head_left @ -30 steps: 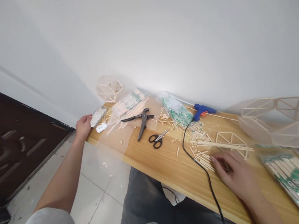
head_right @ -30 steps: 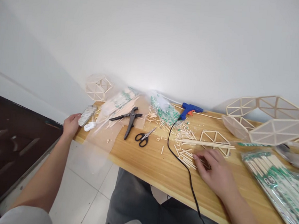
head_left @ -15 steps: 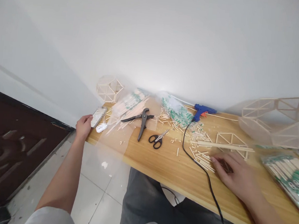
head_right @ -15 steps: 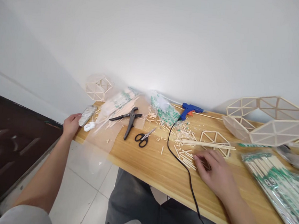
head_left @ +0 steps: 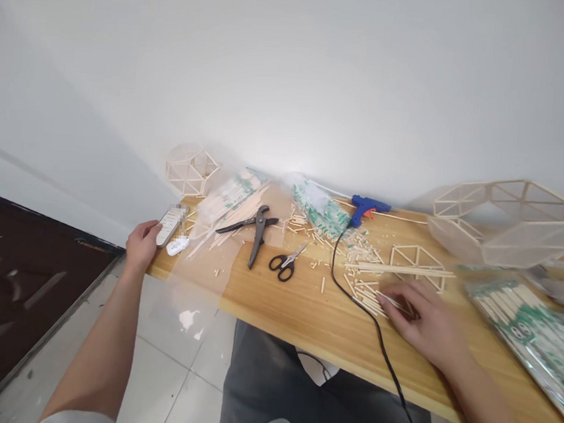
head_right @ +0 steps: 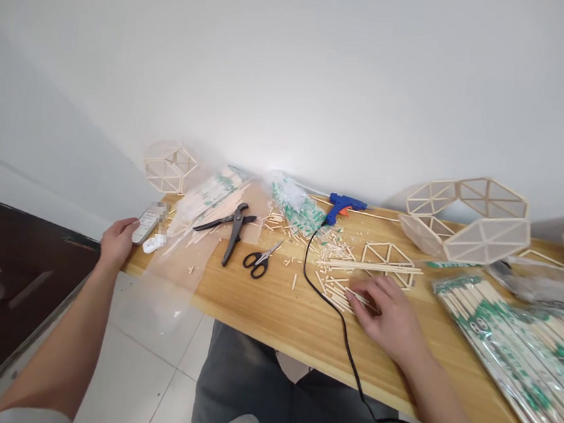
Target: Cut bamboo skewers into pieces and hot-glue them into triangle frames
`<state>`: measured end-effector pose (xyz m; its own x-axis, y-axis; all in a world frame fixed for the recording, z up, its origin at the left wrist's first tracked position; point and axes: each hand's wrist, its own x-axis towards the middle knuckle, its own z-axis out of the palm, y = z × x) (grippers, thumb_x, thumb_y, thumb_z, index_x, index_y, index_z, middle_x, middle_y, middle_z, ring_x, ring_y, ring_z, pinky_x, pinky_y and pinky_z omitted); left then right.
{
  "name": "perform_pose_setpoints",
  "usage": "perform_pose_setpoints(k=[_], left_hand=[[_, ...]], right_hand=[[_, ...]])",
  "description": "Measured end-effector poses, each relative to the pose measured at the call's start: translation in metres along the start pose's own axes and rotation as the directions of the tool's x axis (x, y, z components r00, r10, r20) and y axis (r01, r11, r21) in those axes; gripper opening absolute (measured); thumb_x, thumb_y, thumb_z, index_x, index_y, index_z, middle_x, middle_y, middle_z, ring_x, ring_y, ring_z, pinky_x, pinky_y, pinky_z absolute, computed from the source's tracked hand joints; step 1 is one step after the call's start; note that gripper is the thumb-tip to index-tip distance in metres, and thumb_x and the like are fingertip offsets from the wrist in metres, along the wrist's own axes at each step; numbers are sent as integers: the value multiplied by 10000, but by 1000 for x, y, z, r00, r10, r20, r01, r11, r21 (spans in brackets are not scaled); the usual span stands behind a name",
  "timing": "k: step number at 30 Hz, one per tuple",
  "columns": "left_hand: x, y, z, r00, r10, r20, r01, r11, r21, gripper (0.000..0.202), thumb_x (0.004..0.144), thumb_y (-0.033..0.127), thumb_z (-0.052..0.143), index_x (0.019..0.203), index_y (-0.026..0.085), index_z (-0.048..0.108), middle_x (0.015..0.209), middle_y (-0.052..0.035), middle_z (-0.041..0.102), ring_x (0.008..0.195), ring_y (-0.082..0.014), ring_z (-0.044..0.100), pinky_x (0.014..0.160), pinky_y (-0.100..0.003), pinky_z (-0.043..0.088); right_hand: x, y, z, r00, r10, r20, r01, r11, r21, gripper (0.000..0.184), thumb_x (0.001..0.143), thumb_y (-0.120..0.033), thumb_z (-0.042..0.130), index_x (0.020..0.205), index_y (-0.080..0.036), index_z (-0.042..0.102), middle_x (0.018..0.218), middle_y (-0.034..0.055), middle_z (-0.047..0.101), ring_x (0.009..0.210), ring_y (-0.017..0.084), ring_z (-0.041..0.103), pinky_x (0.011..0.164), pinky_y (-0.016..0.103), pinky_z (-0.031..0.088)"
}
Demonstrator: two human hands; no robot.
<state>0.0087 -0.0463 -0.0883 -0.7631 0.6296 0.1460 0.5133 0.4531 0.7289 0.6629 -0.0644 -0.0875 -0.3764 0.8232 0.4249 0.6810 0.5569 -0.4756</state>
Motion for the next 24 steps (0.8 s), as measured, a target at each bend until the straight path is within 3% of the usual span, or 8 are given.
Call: perform_pose_setpoints(k=[9, 14, 24], left_hand=[[-10, 5, -2, 994, 71, 78, -75, 996, 42, 664, 731, 462, 802, 1325, 218, 633, 1360, -128, 679, 1309, -347, 616, 1185, -506, 440], [-15, 12, -3, 994, 57, 95, -67, 991, 116, 750, 696, 446, 838, 1365, 206, 598, 1385, -144, 663, 1286, -364, 627, 1148, -511, 467], [-15, 10, -3, 991, 93, 96, -103, 990, 97, 753, 691, 440, 852, 1370, 230, 602, 1402, -119, 677, 1289, -346, 638, 1154, -484, 466]], right_hand=[[0, 0, 2, 1000, -14, -16, 14, 1000, -2, 161, 992, -363, 628, 882, -253, 671, 808, 45, 703, 738, 222, 639, 690, 353, 503], [1, -2, 0, 1000, 1, 0, -1, 1000, 2, 171, 990, -375, 629, 880, -254, 678, 800, 42, 701, 714, 218, 631, 664, 351, 496], [-1, 2, 3, 1000, -2, -12, 2, 1000, 3, 161, 986, -380, 634, 887, -261, 678, 821, 45, 708, 745, 225, 638, 679, 354, 505]])
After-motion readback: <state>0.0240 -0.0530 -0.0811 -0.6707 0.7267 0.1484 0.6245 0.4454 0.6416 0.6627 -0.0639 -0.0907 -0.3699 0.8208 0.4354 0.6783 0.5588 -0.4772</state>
